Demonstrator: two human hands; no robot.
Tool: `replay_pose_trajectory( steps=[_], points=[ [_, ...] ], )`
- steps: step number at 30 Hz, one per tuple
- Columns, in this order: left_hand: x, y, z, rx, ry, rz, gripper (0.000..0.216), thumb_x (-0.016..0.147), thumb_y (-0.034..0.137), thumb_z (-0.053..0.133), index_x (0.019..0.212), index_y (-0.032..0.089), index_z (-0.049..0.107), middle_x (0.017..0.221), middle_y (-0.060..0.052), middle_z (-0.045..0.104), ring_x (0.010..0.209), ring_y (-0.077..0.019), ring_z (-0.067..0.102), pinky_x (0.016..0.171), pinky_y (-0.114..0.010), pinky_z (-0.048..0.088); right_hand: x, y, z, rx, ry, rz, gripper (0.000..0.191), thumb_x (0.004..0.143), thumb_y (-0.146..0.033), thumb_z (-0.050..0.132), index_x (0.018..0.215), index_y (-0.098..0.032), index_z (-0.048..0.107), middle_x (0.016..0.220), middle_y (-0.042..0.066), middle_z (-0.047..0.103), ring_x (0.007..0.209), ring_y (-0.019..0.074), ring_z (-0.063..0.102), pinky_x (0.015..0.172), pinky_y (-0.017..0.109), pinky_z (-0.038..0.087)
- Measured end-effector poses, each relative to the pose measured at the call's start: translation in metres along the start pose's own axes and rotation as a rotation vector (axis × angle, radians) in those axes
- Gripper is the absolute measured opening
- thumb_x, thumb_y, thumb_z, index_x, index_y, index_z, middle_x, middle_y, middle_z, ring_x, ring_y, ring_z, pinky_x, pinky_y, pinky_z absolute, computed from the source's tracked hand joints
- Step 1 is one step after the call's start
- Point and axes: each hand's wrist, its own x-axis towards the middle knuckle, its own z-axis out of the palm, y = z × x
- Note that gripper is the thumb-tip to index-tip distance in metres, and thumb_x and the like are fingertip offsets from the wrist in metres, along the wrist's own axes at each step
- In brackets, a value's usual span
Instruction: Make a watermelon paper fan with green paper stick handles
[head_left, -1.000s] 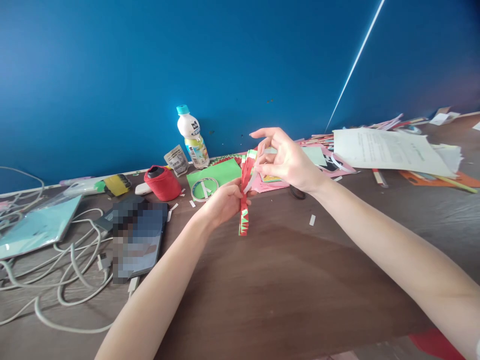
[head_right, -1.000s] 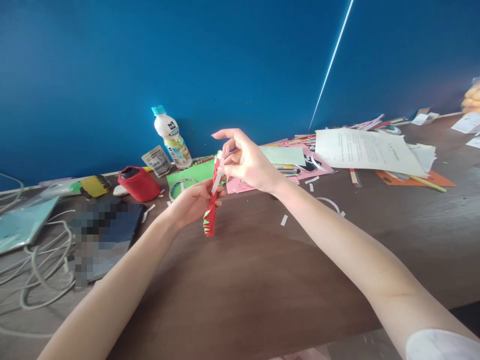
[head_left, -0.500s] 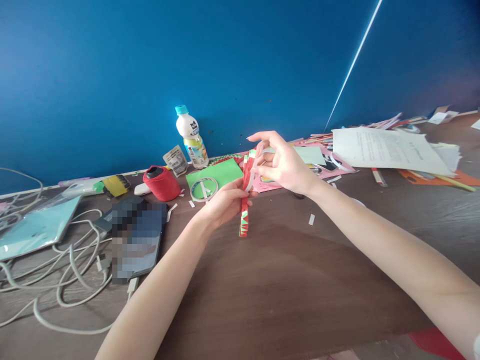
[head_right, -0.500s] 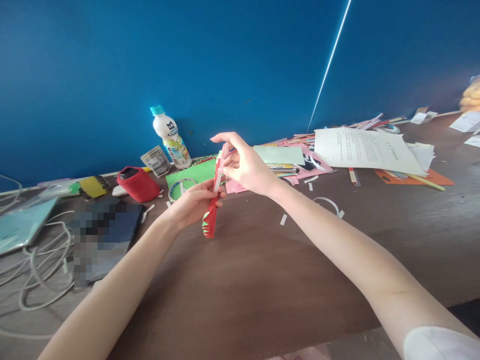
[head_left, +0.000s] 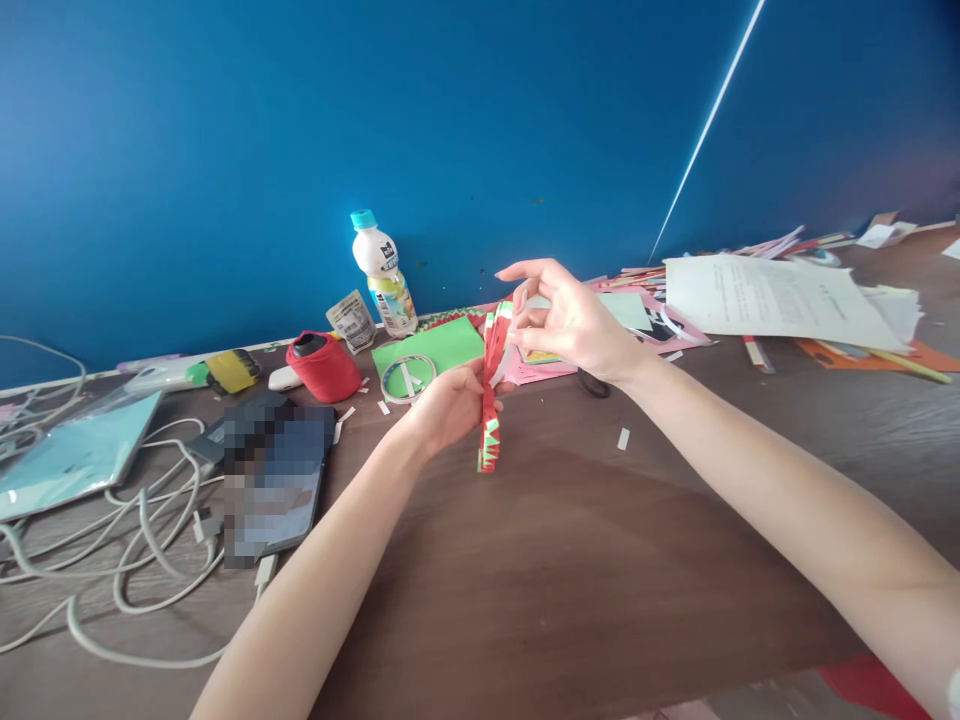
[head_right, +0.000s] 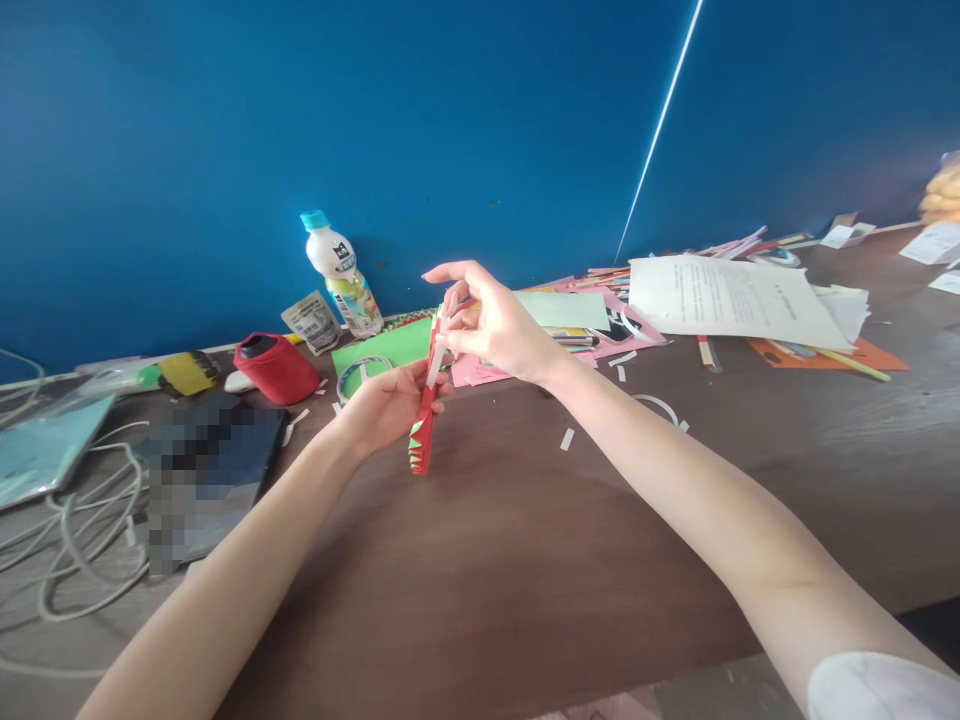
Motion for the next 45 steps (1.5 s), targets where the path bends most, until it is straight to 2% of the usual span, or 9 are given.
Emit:
replay_pose_trajectory(
  steps=[11, 17, 23, 32, 45],
  points=[
    [-0.002, -0.001, 0.008, 0.013, -0.002, -0.004, 0.029, 0.053, 0.000, 0.040, 0.075, 0.013, 0.053, 0.071, -0.002, 0.052, 0.069, -0.0112, 0.054, 0.054, -0.020, 0.040, -0.001, 0.005, 0.001, -0.035, 0.013, 0.004, 0.044, 0.069, -0.013, 0.061, 0.108, -0.026, 0.045, 0.090, -0.001, 0.044, 0.069, 0.0106, 0.053, 0.067, 0.032, 0.052],
    [-0.002, -0.001, 0.008, 0.005, 0.012, -0.011, 0.030, 0.053, 0.001, 0.041, 0.076, 0.013, 0.055, 0.071, -0.002, 0.052, 0.069, -0.0116, 0.054, 0.053, -0.021, 0.040, 0.000, 0.002, 0.000, -0.020, 0.016, 0.005, 0.044, 0.069, -0.010, 0.060, 0.108, -0.025, 0.046, 0.088, -0.001, 0.042, 0.068, 0.0097, 0.053, 0.063, 0.029, 0.050],
    [-0.001, 0.002, 0.007, -0.070, 0.034, -0.010, 0.030, 0.053, 0.006, 0.040, 0.078, 0.012, 0.057, 0.066, -0.005, 0.053, 0.064, -0.0144, 0.052, 0.051, -0.023, 0.041, 0.000, 0.000, -0.002, 0.030, -0.055, 0.017, 0.043, 0.071, -0.014, 0.060, 0.111, -0.023, 0.045, 0.085, -0.001, 0.045, 0.070, 0.0106, 0.053, 0.060, 0.028, 0.050],
    [-0.003, 0.000, 0.011, -0.070, -0.001, -0.020, 0.025, 0.056, 0.006, 0.042, 0.076, 0.011, 0.057, 0.068, -0.005, 0.055, 0.066, -0.0136, 0.054, 0.051, -0.022, 0.041, 0.000, 0.006, 0.000, -0.036, -0.008, 0.002, 0.042, 0.069, -0.011, 0.059, 0.107, -0.024, 0.046, 0.086, -0.001, 0.043, 0.069, 0.0102, 0.054, 0.066, 0.030, 0.052],
    [-0.004, -0.001, 0.013, 0.008, -0.010, 0.017, 0.020, 0.062, -0.001, 0.050, 0.077, 0.011, 0.056, 0.072, -0.002, 0.052, 0.069, -0.0102, 0.055, 0.054, -0.019, 0.038, -0.002, 0.009, 0.002, -0.109, 0.034, -0.032, 0.039, 0.073, -0.016, 0.060, 0.107, -0.029, 0.046, 0.089, 0.000, 0.042, 0.071, 0.0119, 0.052, 0.064, 0.030, 0.054]
  ],
)
